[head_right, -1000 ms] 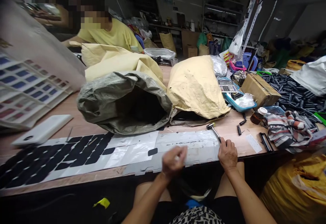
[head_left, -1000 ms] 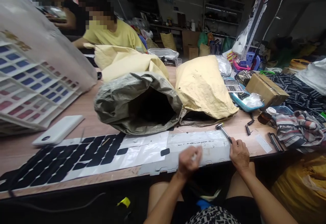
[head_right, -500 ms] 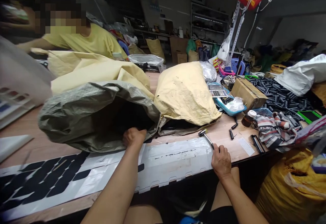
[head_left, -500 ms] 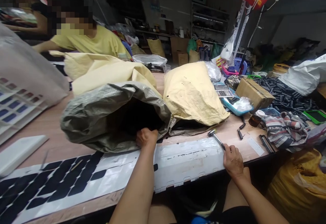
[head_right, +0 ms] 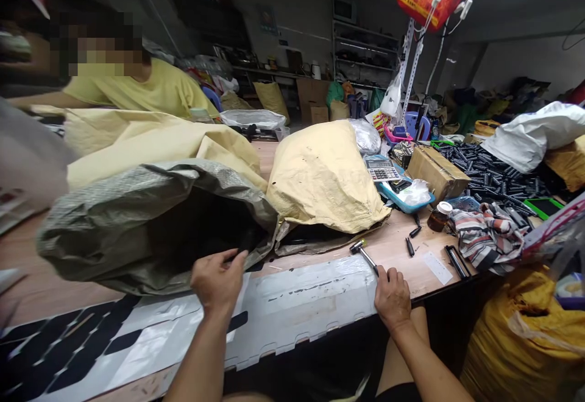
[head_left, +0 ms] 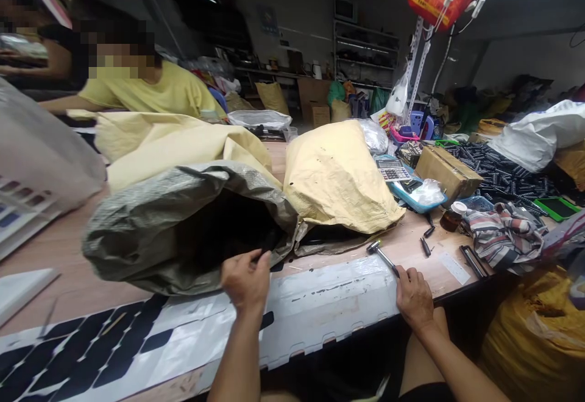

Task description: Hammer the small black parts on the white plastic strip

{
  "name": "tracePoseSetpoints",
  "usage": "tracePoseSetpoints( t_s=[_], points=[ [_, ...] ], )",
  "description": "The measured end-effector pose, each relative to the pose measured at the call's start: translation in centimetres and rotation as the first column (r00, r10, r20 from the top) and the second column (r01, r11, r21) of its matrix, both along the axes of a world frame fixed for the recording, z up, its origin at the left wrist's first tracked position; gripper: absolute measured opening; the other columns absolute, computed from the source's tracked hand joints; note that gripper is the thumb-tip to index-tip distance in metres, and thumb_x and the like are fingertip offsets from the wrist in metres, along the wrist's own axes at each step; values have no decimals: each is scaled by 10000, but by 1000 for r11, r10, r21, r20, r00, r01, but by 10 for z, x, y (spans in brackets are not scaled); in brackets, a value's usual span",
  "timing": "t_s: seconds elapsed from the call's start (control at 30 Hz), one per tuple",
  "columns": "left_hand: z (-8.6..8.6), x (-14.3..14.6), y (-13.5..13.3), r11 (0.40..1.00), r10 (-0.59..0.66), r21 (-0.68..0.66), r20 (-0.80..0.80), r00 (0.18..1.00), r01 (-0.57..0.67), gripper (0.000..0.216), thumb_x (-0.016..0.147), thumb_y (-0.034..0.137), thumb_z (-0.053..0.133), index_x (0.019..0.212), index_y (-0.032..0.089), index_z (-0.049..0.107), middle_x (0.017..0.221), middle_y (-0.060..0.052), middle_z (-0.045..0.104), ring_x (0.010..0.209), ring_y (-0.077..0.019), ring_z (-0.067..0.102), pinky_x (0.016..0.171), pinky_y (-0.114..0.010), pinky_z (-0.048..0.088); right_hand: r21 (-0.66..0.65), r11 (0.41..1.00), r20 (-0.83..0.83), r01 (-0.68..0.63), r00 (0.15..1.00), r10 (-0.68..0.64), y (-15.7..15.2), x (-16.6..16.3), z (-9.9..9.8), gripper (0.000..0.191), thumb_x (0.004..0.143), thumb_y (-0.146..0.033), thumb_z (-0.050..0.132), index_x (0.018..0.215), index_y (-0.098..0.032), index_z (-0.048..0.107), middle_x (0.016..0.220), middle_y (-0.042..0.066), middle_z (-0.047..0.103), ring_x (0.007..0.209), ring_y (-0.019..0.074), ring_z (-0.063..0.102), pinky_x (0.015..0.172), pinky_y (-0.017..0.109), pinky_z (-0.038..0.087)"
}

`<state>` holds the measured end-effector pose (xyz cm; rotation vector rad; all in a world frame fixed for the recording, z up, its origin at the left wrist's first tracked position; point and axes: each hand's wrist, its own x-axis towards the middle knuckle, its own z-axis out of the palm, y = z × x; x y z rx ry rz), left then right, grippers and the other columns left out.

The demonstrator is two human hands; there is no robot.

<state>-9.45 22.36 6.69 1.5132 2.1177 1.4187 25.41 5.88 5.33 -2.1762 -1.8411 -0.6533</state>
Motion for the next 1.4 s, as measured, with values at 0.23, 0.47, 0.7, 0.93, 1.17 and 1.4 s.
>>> tracePoseSetpoints(
  t_s=[0.23, 0.47, 0.7, 0.93, 1.17, 1.4],
  points=[
    [-12, 89, -54, 650, -758, -110, -13, 652, 752, 162, 877, 253, 524, 911, 243, 682, 917, -42, 646, 898, -204, 618, 834, -317, 498, 27, 999, -5, -17, 1000, 17, 0, -1, 2, 330, 948, -187, 446, 1242, -221, 592, 906, 67, 566, 828, 207, 479, 711, 316, 338],
    [-18, 109, -49, 602, -797, -243, -122, 592, 761, 250, 845, 271, 631, 1090, 248, 677, 1002, -42, 628, 954, -215, 603, 856, -338, 474, 44, 999, -15, -20, 1000, 20, 0, -2, 2, 322, 951, -186, 448, 1239, -225, 586, 912, 67, 576, 827, 207, 491, 702, 322, 350],
    [-20, 124, -42, 648, -758, -263, -126, 641, 715, 174, 839, 299, 665, 997, 254, 723, 968, -31, 647, 963, -223, 609, 859, -351, 437, 56, 998, -22, -22, 999, 23, -1, -3, 2, 317, 954, -195, 450, 1244, -230, 575, 916, 59, 575, 827, 204, 488, 715, 319, 353],
    [-22, 122, -39, 623, -778, -252, -100, 620, 741, 221, 830, 349, 690, 1029, 262, 727, 968, -27, 652, 964, -220, 607, 868, -351, 425, 6, 1000, -111, 6, 994, -5, 3, 3, 8, 260, 962, -275, 466, 1168, -202, 606, 929, 77, 589, 836, 204, 513, 713, 310, 383],
    [-20, 122, -37, 632, -761, -242, -13, 649, 736, 186, 817, 313, 702, 988, 253, 745, 928, -20, 656, 955, -206, 594, 864, -331, 415, -48, 998, -482, -30, 876, 3, -7, 6, 31, 375, 987, -336, 348, 1140, -172, 648, 971, 83, 654, 827, 173, 603, 734, 280, 468],
    [-25, 123, -35, 637, -756, -240, -9, 654, 733, 219, 813, 325, 716, 1020, 269, 758, 921, -10, 645, 950, -193, 580, 856, -320, 407, -21, 990, -734, -142, 674, 81, -42, -19, 51, 352, 945, -410, 459, 1114, -195, 681, 1008, 77, 720, 915, 202, 662, 832, 327, 540]
  ],
)
